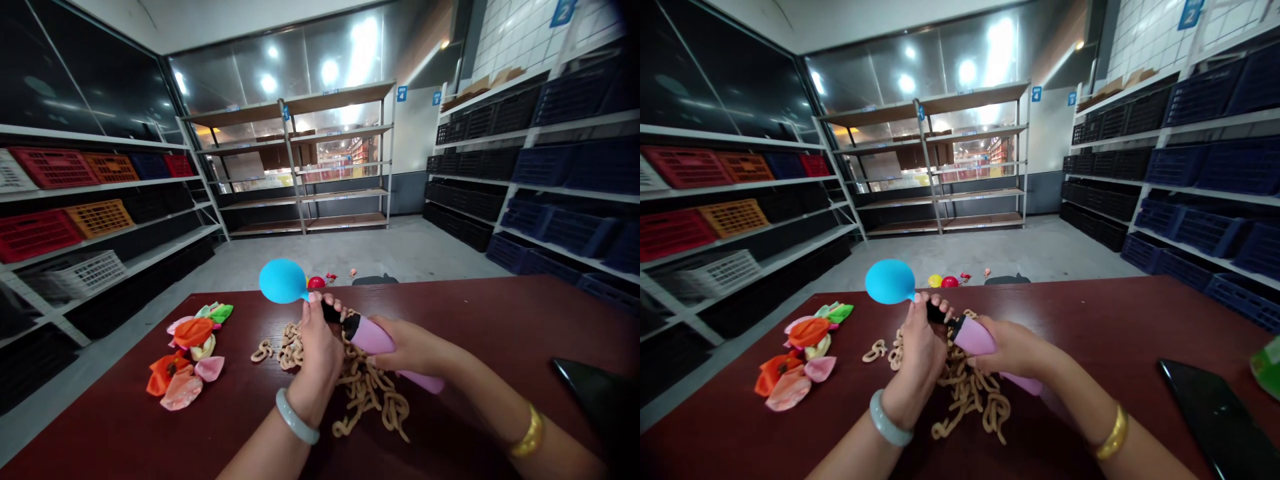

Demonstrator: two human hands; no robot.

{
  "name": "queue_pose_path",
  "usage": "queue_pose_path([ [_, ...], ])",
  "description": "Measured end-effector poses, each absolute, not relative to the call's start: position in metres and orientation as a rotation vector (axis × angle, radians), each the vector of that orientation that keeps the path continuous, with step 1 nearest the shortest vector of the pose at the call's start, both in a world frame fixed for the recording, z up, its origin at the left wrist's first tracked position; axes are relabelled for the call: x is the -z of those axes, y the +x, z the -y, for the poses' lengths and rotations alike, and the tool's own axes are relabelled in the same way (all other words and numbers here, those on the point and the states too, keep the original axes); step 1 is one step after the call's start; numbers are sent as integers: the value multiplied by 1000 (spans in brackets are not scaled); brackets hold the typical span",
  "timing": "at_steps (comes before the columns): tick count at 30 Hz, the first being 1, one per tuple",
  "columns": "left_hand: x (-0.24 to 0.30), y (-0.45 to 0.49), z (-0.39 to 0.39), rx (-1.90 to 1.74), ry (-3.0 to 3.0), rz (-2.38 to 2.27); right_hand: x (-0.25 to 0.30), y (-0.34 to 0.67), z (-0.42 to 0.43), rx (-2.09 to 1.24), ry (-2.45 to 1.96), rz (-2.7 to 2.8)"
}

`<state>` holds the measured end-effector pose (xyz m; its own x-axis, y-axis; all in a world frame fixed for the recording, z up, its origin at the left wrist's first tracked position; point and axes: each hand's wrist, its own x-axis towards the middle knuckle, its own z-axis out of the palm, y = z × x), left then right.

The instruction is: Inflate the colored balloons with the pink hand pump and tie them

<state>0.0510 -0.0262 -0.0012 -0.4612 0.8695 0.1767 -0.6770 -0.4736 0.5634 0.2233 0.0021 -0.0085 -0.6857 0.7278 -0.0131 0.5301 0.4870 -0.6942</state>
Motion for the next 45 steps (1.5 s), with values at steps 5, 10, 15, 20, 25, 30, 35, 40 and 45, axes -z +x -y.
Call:
queue_pose_path([
  [5,-4,56,34,-2057,585,-557,4,211,10,-737,-1147,2472],
  [10,-17,41,38,-2146,691,-610,7,186,32,-387,-1255,2456],
  [15,-44,3,33,-2318,739,-661,12,179,36,-301,-1216,2430],
  [20,-57,-45,9,-2471,645,-777,18,194,20,-372,-1091,2475],
  [25,-31,-41,-9,-2426,571,-847,19,203,13,-372,-1158,2563],
  [30,-13,6,-3,-2270,564,-815,14,199,20,-348,-1213,2532],
  [35,-9,51,12,-2100,642,-844,12,196,27,-399,-1240,2442],
  [40,-8,59,18,-2106,663,-830,9,193,30,-403,-1273,2426],
  [45,-22,38,17,-2119,715,-776,7,186,34,-451,-1295,2374],
])
